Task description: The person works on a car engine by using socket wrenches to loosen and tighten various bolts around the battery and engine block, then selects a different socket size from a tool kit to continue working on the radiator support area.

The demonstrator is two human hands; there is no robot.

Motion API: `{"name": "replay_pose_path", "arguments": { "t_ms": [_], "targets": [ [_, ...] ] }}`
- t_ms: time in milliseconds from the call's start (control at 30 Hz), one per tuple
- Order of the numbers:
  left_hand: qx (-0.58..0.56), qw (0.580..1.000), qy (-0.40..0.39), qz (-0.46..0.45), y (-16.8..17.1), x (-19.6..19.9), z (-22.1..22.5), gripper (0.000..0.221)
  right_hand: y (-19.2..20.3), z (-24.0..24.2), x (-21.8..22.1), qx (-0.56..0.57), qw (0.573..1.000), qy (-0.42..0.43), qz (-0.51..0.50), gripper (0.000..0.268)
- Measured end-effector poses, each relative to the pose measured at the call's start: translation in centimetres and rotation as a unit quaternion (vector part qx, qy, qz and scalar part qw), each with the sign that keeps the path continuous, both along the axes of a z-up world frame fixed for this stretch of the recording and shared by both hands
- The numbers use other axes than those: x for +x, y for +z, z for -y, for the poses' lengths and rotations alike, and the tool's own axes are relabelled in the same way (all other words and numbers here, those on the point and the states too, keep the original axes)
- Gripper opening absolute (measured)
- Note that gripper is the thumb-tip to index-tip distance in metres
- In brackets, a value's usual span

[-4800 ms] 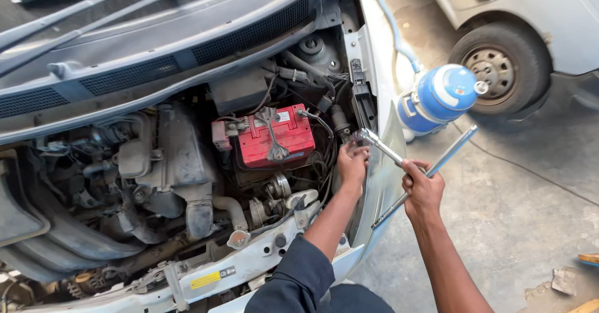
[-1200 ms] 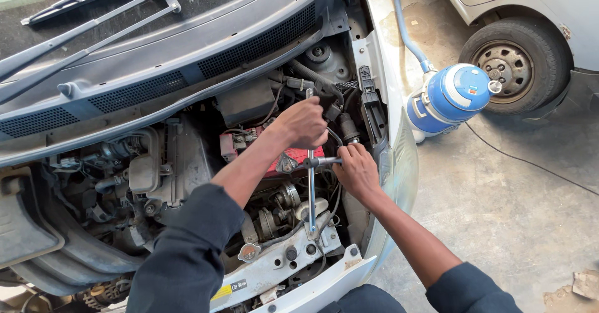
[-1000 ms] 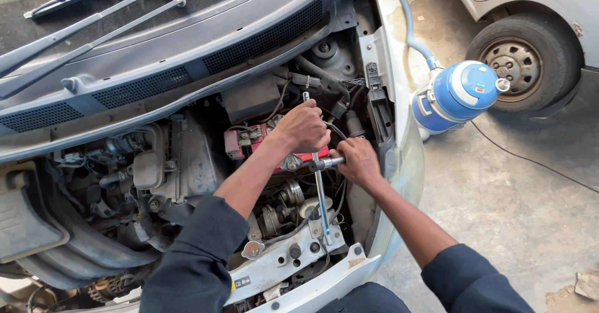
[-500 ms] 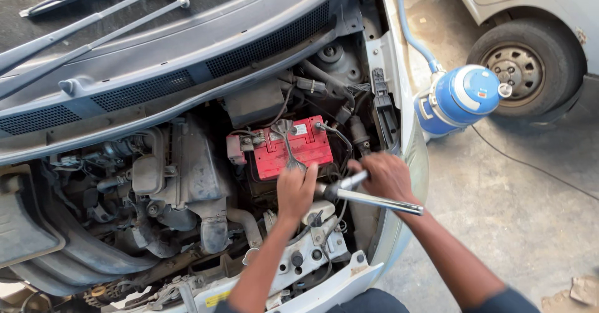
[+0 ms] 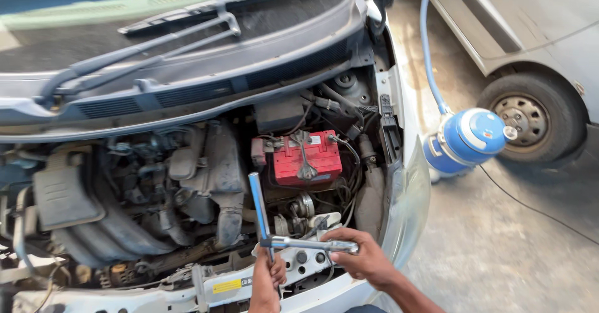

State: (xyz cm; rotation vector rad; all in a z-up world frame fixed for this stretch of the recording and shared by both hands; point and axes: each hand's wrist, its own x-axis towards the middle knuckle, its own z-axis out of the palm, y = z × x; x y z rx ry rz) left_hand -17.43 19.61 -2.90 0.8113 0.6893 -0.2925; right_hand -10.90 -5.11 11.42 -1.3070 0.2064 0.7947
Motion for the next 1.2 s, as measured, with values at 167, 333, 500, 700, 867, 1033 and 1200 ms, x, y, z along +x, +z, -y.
{"name": "replay_pose_path", "arguments": {
  "t_ms": [167,333,500,700,867,1033,1200],
  "targets": [
    [-0.063,0.994,0.052,-0.066,-6.4,-3.1,-4.7,0.076,1.2,-4.6,-1.4,-0.049,0.993,0.026,0.108,0.03],
    [-0.165,0.983,0.037,-0.078,-9.8,-4.6,-7.7,0.083,3.0,-7.6,-2.8,-0.061,0.893,0.07,0.44,0.024],
    [-0.181,0.979,0.087,-0.021,-9.6,-8.0,-7.8,0.075,5.2,-9.5,-6.0,-0.214,0.921,0.148,0.291,0.03],
    [-0.187,0.961,0.136,0.153,-9.7,-15.1,-11.8,0.066,6.5,-12.7,-10.9,-0.166,0.92,0.196,0.295,0.029],
    [-0.255,0.922,0.134,0.26,-7.0,-25.7,-15.6,0.061,5.8,-19.4,-17.3,-0.119,0.916,0.237,0.302,0.027],
    [-0.076,0.953,0.261,0.137,2.3,-34.3,-21.7,0.036,6.0,-28.7,-22.9,-0.123,0.888,0.319,0.308,0.03],
    [0.043,0.919,0.363,0.146,7.0,-40.9,-26.2,0.033,4.5,-36.6,-24.8,-0.164,0.812,0.467,0.31,0.036]
  ]
}}
